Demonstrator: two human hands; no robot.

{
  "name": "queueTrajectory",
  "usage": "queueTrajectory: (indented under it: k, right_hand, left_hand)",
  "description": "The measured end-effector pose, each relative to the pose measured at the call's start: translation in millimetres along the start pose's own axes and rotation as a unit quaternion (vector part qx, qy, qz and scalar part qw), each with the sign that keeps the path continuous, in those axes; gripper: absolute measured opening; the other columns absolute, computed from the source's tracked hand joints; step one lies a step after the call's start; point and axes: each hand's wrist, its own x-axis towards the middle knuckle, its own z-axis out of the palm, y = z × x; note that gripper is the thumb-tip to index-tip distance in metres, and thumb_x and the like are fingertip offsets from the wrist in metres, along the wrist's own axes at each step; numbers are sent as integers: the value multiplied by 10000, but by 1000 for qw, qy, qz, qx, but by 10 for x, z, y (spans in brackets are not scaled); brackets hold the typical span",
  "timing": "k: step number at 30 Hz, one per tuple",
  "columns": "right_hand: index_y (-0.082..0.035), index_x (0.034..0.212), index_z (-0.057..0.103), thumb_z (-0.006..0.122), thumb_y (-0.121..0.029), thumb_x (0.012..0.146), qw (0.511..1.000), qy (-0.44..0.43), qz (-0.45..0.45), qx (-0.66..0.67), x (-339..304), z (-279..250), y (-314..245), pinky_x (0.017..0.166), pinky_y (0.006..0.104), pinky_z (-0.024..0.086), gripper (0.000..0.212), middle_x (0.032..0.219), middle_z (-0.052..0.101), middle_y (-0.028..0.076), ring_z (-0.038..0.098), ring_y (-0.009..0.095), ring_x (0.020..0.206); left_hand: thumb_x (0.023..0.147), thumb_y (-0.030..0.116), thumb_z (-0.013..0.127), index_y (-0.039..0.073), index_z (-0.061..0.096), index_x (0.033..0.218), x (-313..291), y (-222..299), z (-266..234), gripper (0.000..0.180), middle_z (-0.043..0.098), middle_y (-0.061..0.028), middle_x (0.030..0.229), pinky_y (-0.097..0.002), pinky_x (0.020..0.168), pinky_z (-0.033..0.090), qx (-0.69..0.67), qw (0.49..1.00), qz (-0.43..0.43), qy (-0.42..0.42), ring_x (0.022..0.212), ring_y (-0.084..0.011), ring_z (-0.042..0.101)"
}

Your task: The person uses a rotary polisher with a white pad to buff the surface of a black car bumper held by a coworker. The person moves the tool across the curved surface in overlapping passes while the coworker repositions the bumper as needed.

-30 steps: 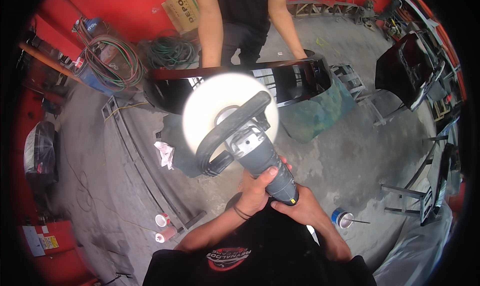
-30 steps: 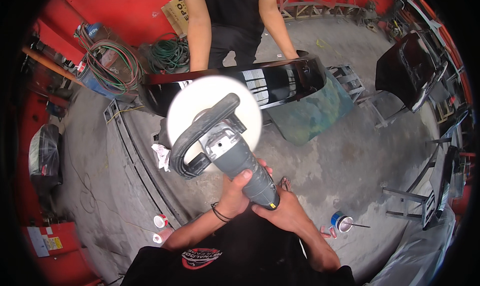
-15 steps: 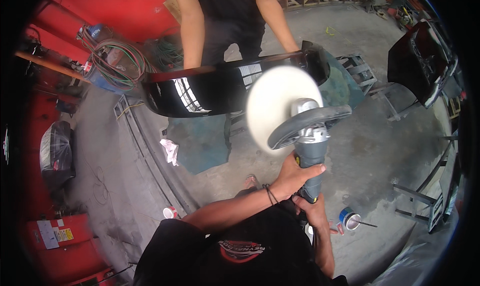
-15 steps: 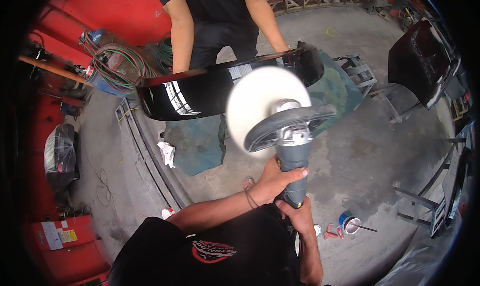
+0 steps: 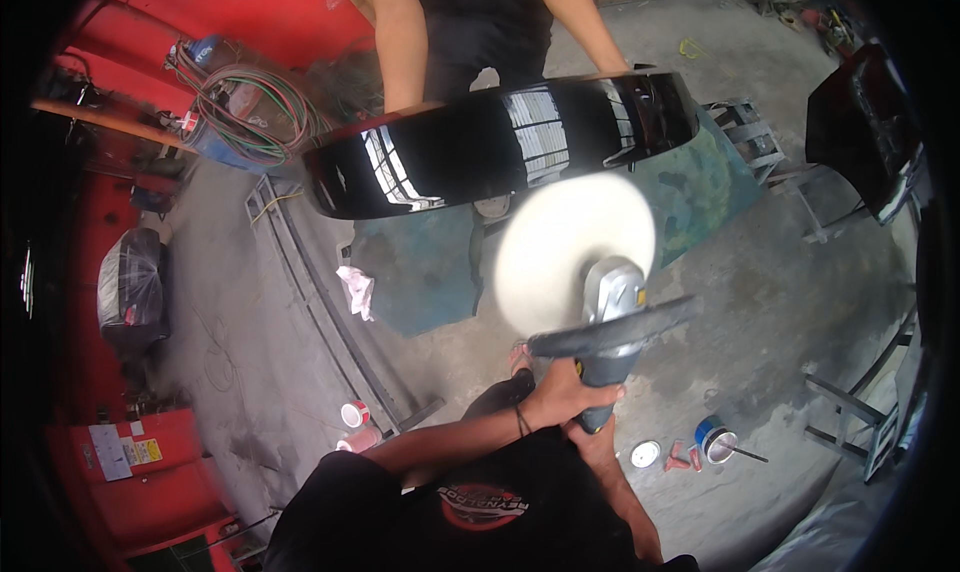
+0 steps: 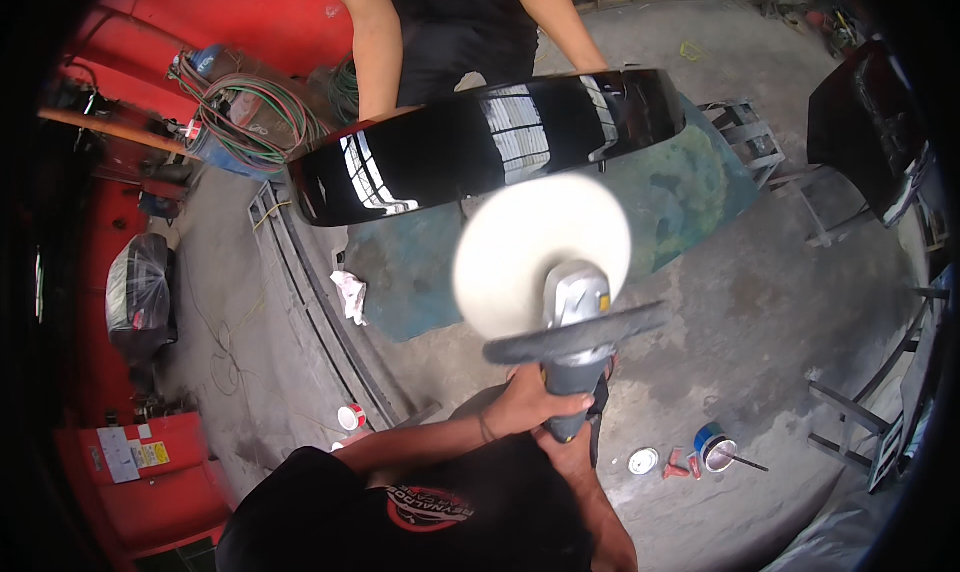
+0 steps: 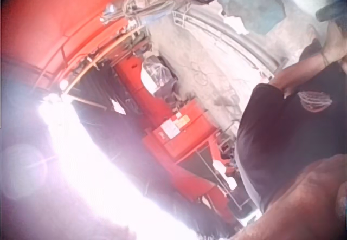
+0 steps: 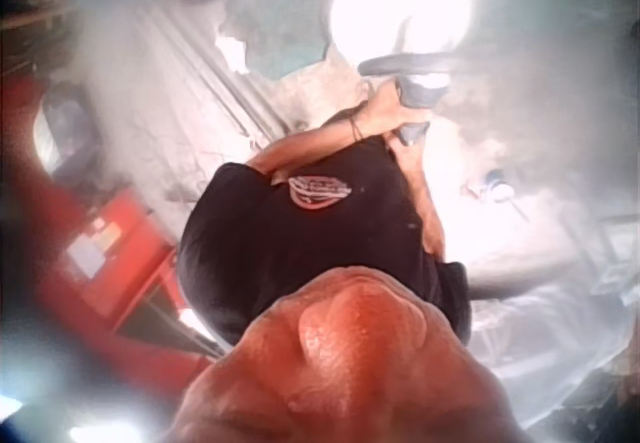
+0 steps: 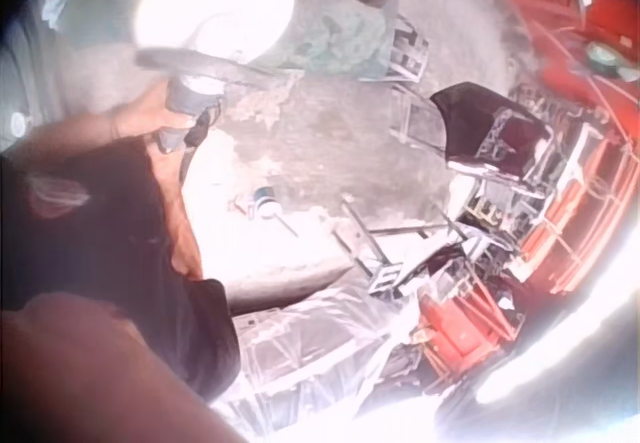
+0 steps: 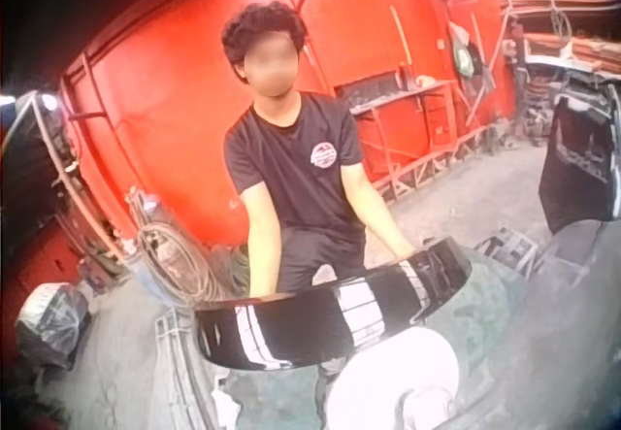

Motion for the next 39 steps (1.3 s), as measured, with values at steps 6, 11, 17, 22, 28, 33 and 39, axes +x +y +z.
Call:
queueTrajectory:
  k: [6, 11, 17, 22, 28, 33, 39]
  right_hand:
    - [5, 1282, 703, 905, -143, 807, 987, -107, 9, -120, -292, 3, 117, 982, 391, 583, 536, 1181, 779, 134, 745, 230, 1113]
    - [-1, 1303, 697, 888, -126, 764, 967, -148, -52, -199, -376, 165, 37, 969, 395, 594, 586, 1150, 792, 155, 785, 285, 1059]
    - [-10, 1104, 742, 883, -168, 803, 968, -154, -111, -165, 11, 795, -302, 829, 372, 611, 368, 942, 798, 125, 795, 225, 887]
    - [1, 1121, 744, 880, -196, 830, 971, -141, -69, -180, 64, 916, -539, 836, 361, 606, 377, 953, 796, 111, 774, 176, 905]
    - [-4, 1140, 754, 882, -194, 830, 986, -93, -11, -135, -30, 566, -605, 883, 355, 590, 385, 1013, 788, 90, 756, 187, 961]
    - [-12, 1106, 749, 854, -149, 844, 997, -54, 15, -52, 0, 213, -433, 799, 341, 586, 313, 943, 759, 54, 737, 176, 857]
    - [-24, 947, 712, 802, -76, 840, 998, -24, 28, 48, 162, -71, -615, 584, 317, 506, 150, 771, 687, 36, 639, 138, 614]
  left_hand:
    - [950, 240, 844, 21, 608, 1480, -671, -454, -290, 620, 646, -104, 1434, -411, 1170, 472, -126, 980, -72, -133, 1350, -210, 583]
    - [955, 242, 828, 47, 590, 1501, -988, -203, -719, 627, 650, -105, 1410, -409, 1167, 470, -70, 988, -35, -135, 1342, -232, 594]
    - [895, 121, 841, 18, 631, 1398, -996, 36, -1058, 554, 692, -103, 1342, -385, 1095, 535, -87, 995, 47, -17, 1257, -207, 660]
    - [824, 62, 881, -17, 659, 1311, -811, -4, -1115, 542, 745, -139, 1207, -424, 1019, 604, -184, 977, 91, 50, 1145, -243, 736]
    - [844, 91, 887, -15, 665, 1294, -551, 106, -743, 513, 749, -120, 1182, -402, 999, 601, -173, 983, 58, 21, 1119, -217, 736]
    - [852, 125, 905, -17, 670, 1277, -166, 41, -342, 506, 747, -106, 1159, -373, 959, 600, -140, 990, 29, -8, 1072, -196, 729]
    - [808, 186, 931, -33, 642, 1282, 321, 158, 54, 597, 736, -121, 1133, -371, 911, 599, -81, 996, 30, 9, 1016, -201, 721]
